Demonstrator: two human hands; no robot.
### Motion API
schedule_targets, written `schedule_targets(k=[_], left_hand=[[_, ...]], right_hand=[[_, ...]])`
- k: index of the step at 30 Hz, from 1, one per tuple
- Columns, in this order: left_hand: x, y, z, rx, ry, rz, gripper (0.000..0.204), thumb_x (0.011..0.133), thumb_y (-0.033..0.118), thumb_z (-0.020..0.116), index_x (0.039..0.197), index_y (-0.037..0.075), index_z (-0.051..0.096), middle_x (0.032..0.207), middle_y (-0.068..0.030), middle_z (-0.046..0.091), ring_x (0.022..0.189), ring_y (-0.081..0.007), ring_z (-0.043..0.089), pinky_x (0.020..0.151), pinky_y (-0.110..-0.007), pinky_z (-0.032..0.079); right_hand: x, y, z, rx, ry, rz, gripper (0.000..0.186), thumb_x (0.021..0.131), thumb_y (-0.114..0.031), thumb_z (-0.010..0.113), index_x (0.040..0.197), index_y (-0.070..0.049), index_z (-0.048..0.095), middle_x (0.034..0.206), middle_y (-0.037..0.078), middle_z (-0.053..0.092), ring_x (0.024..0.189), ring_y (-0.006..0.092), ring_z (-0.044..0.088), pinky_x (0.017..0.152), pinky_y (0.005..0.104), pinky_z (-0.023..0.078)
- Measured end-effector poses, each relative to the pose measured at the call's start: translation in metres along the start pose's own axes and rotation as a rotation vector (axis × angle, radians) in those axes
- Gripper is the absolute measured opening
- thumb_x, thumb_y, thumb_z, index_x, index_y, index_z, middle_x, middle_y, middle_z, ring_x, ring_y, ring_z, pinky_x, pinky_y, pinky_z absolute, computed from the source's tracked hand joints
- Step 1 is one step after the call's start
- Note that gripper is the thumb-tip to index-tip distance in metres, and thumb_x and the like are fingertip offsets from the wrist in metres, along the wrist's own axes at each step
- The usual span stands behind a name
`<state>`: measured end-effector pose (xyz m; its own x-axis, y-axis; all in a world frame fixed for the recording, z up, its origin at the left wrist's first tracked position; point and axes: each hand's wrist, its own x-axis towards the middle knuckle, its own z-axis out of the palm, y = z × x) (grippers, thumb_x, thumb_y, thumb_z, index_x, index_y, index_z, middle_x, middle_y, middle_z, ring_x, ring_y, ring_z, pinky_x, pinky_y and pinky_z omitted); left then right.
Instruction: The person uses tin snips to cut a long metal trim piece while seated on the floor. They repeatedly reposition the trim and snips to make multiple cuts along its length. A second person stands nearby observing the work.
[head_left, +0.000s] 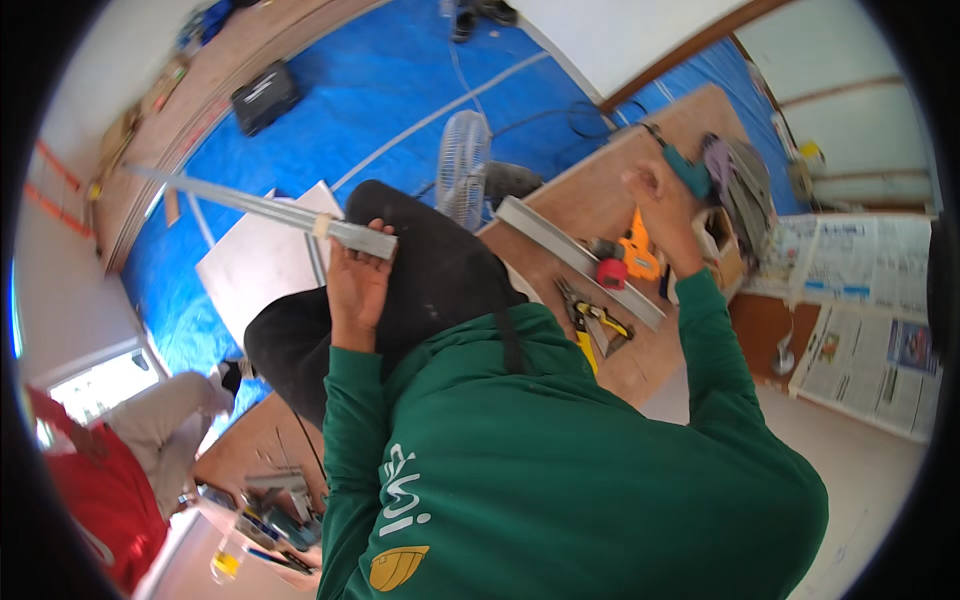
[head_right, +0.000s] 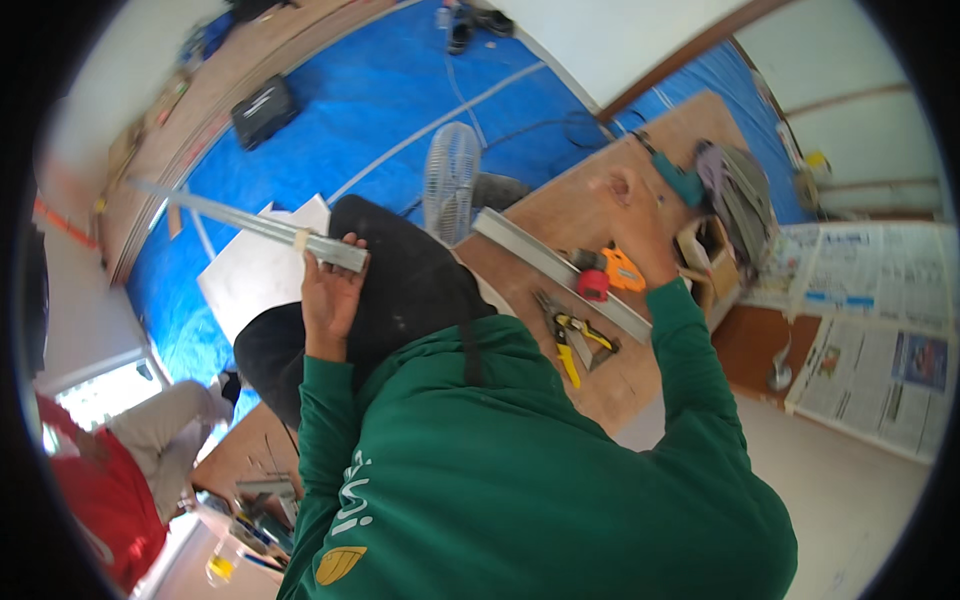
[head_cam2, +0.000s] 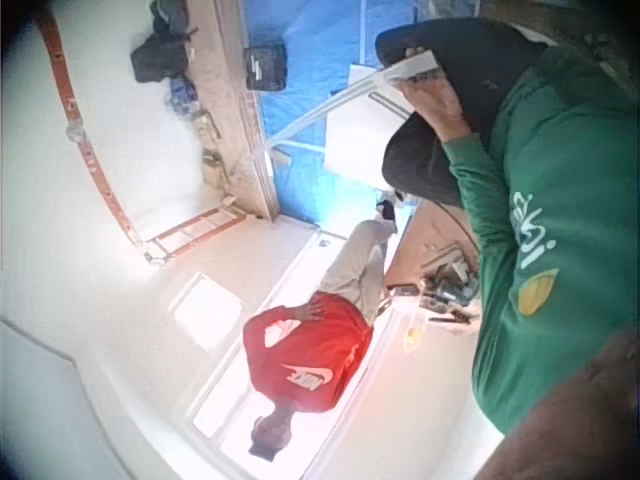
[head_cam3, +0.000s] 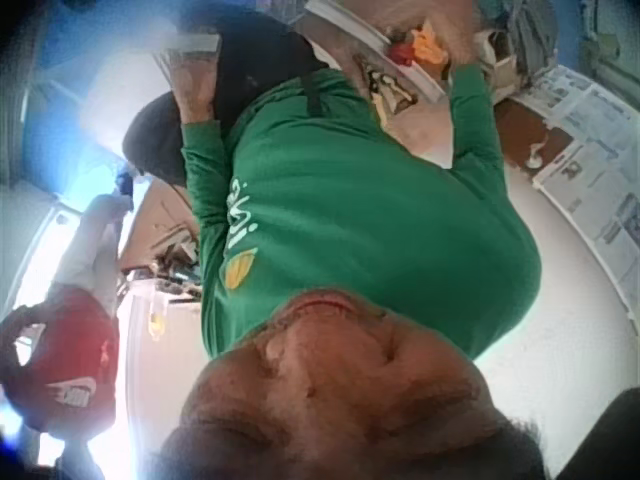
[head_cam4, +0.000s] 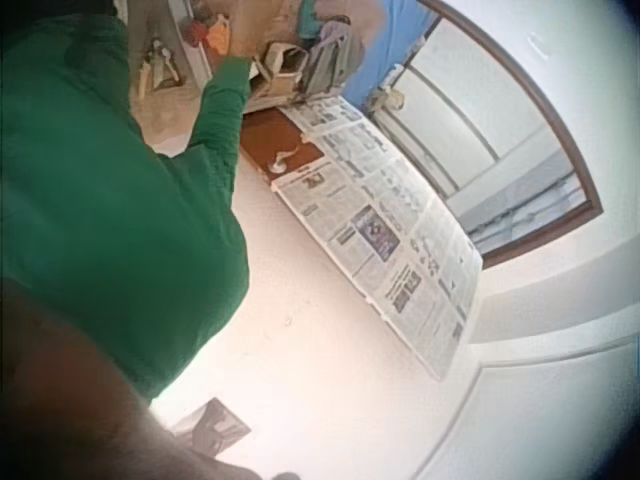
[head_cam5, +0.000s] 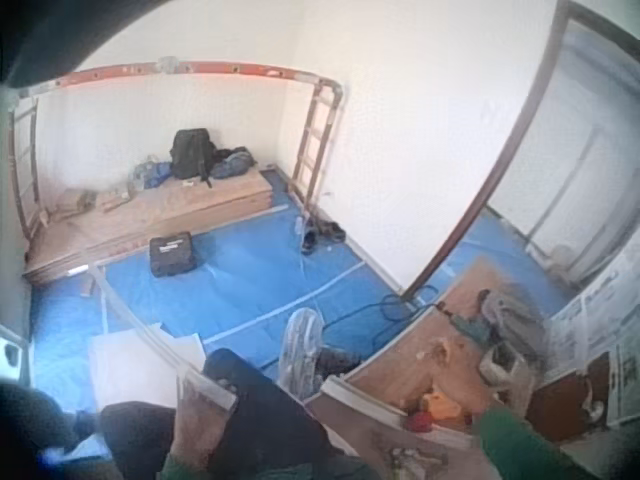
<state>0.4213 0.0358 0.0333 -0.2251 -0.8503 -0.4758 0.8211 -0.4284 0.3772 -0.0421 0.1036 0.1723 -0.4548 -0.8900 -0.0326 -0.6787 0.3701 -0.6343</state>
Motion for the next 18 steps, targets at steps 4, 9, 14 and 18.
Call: schedule_targets(k=[4, 9, 14, 18], left_hand=[[0.012, -0.004, -0.014, 0.212, -0.008, -0.064, 0.048, 0.122, 0.035, 0.044, 0.154, 0.0, 0.045, 0.156, -0.024, 0.059, 0.142, -0.0374, 0.061, 0.121, -0.051, 0.052], [0.011, 0.02, -0.016, 0.498, 0.032, -0.098, 0.036, 0.116, 0.033, 0.061, 0.142, 0.007, 0.064, 0.136, -0.0095, 0.073, 0.118, -0.0192, 0.07, 0.095, -0.034, 0.058], [0.015, 0.014, -0.037, 0.555, 0.161, -0.07, 0.021, 0.107, 0.032, 0.078, 0.115, 0.014, 0.072, 0.095, 0.0034, 0.063, 0.086, -0.0122, 0.063, 0.076, -0.027, 0.054], [0.016, 0.013, -0.035, 0.492, 0.199, 0.022, 0.024, 0.105, 0.034, 0.08, 0.105, 0.015, 0.066, 0.094, 0.0022, 0.064, 0.088, -0.0118, 0.065, 0.081, -0.031, 0.056]], right_hand=[[-0.087, 0.098, -0.029, -0.078, -0.114, 0.211, 0.043, 0.103, -0.033, 0.077, 0.126, 0.001, 0.067, 0.108, 0.012, 0.072, 0.093, 0.0233, 0.071, 0.087, 0.0369, 0.058], [-0.192, 0.092, 0.014, -0.267, -0.432, 0.128, 0.074, 0.088, -0.046, 0.089, 0.136, 0.0, 0.058, 0.13, 0.024, 0.064, 0.129, 0.0398, 0.062, 0.107, 0.0499, 0.05], [-0.249, 0.098, 0.074, -0.567, -0.378, 0.214, 0.116, 0.079, -0.049, 0.096, 0.165, -0.006, 0.031, 0.153, 0.023, 0.047, 0.144, 0.0448, 0.048, 0.113, 0.0723, 0.036], [-0.247, 0.106, 0.075, -0.553, -0.437, 0.291, 0.119, 0.081, -0.043, 0.093, 0.169, -0.002, 0.025, 0.151, 0.025, 0.047, 0.145, 0.0455, 0.045, 0.113, 0.0728, 0.033]])
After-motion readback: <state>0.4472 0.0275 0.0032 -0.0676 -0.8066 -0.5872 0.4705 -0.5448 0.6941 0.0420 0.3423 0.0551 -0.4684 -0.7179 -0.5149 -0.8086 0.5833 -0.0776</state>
